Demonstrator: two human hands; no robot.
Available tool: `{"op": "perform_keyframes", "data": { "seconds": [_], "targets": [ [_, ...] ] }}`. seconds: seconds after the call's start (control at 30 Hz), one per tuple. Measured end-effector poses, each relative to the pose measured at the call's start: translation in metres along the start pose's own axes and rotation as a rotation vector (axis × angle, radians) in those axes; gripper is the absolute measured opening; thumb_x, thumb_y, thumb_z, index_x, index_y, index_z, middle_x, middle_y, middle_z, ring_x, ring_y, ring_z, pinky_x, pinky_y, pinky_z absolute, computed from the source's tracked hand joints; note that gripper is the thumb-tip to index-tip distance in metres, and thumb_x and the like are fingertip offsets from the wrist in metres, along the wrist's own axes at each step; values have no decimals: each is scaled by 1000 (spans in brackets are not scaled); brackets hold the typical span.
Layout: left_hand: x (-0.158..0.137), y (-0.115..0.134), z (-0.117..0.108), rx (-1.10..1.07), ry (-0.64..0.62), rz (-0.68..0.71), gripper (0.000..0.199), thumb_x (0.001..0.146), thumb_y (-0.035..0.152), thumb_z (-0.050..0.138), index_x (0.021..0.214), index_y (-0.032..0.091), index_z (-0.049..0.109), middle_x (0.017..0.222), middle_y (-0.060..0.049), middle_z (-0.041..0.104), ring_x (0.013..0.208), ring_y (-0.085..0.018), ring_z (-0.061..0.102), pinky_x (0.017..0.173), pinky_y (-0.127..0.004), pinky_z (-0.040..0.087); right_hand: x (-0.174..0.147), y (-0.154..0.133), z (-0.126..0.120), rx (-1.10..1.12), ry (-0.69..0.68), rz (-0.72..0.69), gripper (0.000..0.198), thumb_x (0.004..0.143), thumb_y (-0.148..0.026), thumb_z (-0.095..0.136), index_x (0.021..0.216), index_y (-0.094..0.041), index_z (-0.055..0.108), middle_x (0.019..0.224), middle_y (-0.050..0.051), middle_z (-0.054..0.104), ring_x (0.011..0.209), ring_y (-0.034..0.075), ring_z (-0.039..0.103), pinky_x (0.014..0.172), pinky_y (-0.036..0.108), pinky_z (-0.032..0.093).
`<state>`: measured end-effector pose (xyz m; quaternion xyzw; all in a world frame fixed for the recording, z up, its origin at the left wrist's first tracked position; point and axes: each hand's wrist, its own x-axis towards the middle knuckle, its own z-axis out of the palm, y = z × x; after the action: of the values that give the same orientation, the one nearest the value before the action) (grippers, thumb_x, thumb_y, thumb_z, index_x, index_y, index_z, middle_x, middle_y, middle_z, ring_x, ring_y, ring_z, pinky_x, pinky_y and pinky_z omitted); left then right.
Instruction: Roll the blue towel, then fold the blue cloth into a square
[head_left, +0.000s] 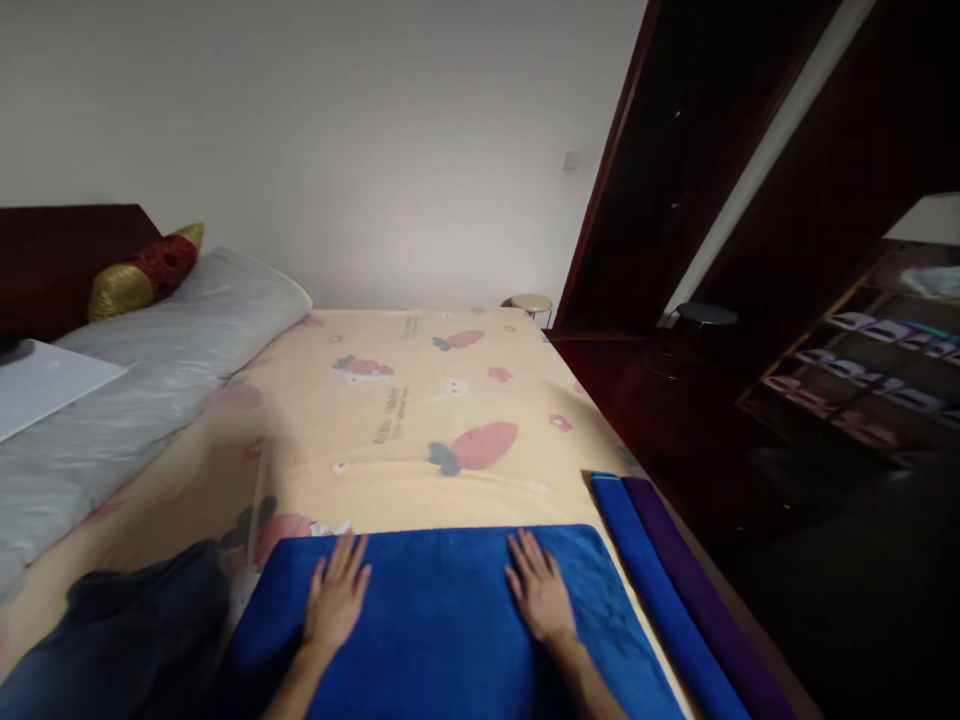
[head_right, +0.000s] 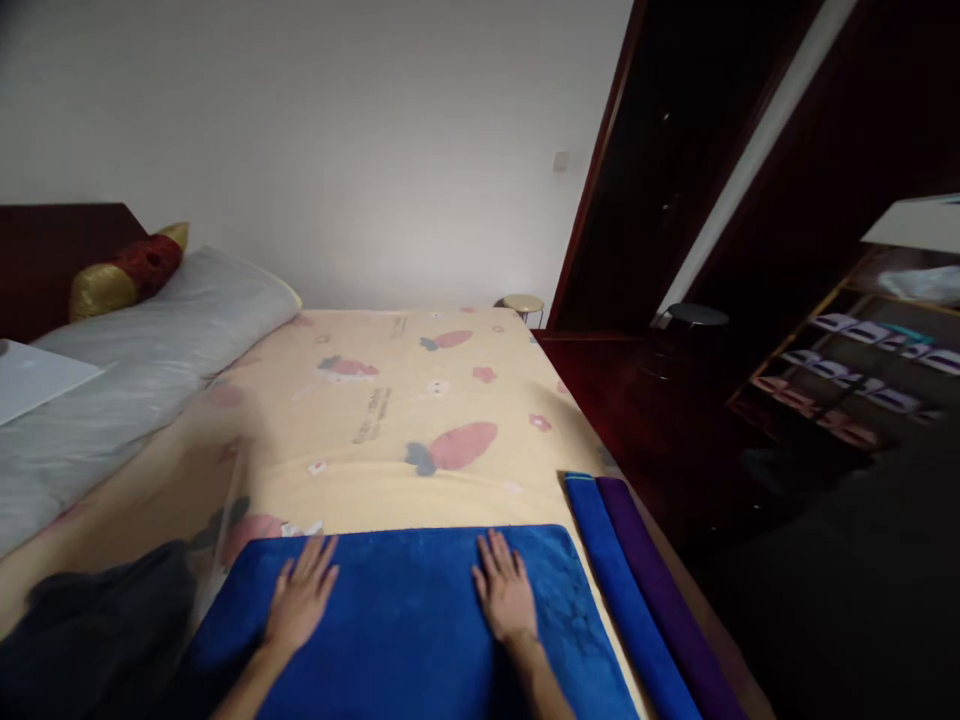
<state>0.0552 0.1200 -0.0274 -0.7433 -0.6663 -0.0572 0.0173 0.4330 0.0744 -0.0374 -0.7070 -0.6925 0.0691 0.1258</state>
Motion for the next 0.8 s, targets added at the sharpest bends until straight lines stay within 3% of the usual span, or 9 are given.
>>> {"op": "perform_keyframes", "data": {
  "seconds": [0.07, 0.17, 0.33, 0.53, 0.6, 0.67, 0.7, 0.8],
  "targets": [
    [4, -56, -1, 51, 54, -144, 52, 96, 40, 24, 146, 26, 30, 157, -8, 32, 144, -25, 31, 112, -53, 31, 0, 55, -8, -93, 97, 92, 58, 94, -52, 28, 143, -22, 36, 152, 9, 37, 142, 24, 32, 115, 49, 30],
    [2, -108, -2, 46, 65, -157, 56, 95, 42, 21, 145, 20, 34, 153, -13, 39, 140, -28, 38, 111, -50, 34, -6, 105, -14, -163, 172, 89, 63, 93, -55, 26, 146, -22, 29, 155, 8, 34, 143, 23, 29, 116, 46, 27],
    [-2, -107, -4, 74, 124, -106, 57, 95, 42, 19, 144, 19, 38, 152, -14, 41, 138, -29, 39, 111, -50, 32, -11, 107, -15, -196, 165, 98, 63, 94, -55, 25, 148, -24, 23, 156, 6, 32, 143, 22, 29, 116, 45, 26],
    [1, -108, -7, 56, 123, -141, 56, 96, 42, 19, 143, 19, 39, 152, -13, 41, 138, -24, 40, 112, -46, 30, -9, 112, -13, -208, 188, 81, 64, 93, -56, 22, 147, -23, 28, 155, 7, 35, 143, 22, 30, 115, 47, 28],
    [3, -95, -12, 55, 128, -176, 55, 96, 40, 18, 145, 20, 35, 153, -13, 40, 139, -25, 39, 112, -51, 28, -5, 105, -13, -204, 227, 96, 66, 93, -57, 19, 144, -18, 35, 152, 11, 39, 141, 25, 33, 113, 49, 30],
    [2, -61, -17, 40, 170, -178, 53, 97, 36, 17, 147, 21, 26, 156, -12, 34, 142, -24, 34, 114, -55, 23, 0, 78, -12, -180, 253, 122, 65, 94, -54, 18, 141, -14, 40, 149, 14, 42, 140, 28, 36, 111, 52, 33],
    [0, -36, -19, 22, 204, -153, 53, 97, 33, 18, 149, 23, 21, 158, -10, 30, 144, -23, 30, 115, -55, 19, 2, 55, -10, -155, 247, 125, 62, 95, -51, 19, 141, -14, 40, 149, 14, 42, 140, 28, 36, 111, 52, 34],
    [-15, 52, -13, -84, 164, 114, 56, 96, 32, 27, 149, 28, 11, 157, -5, 32, 144, -19, 29, 117, -47, 21, 0, -33, 1, -14, 106, -48, 53, 96, -42, 27, 143, -21, 35, 153, 8, 34, 142, 23, 31, 114, 48, 33]
  ]
}}
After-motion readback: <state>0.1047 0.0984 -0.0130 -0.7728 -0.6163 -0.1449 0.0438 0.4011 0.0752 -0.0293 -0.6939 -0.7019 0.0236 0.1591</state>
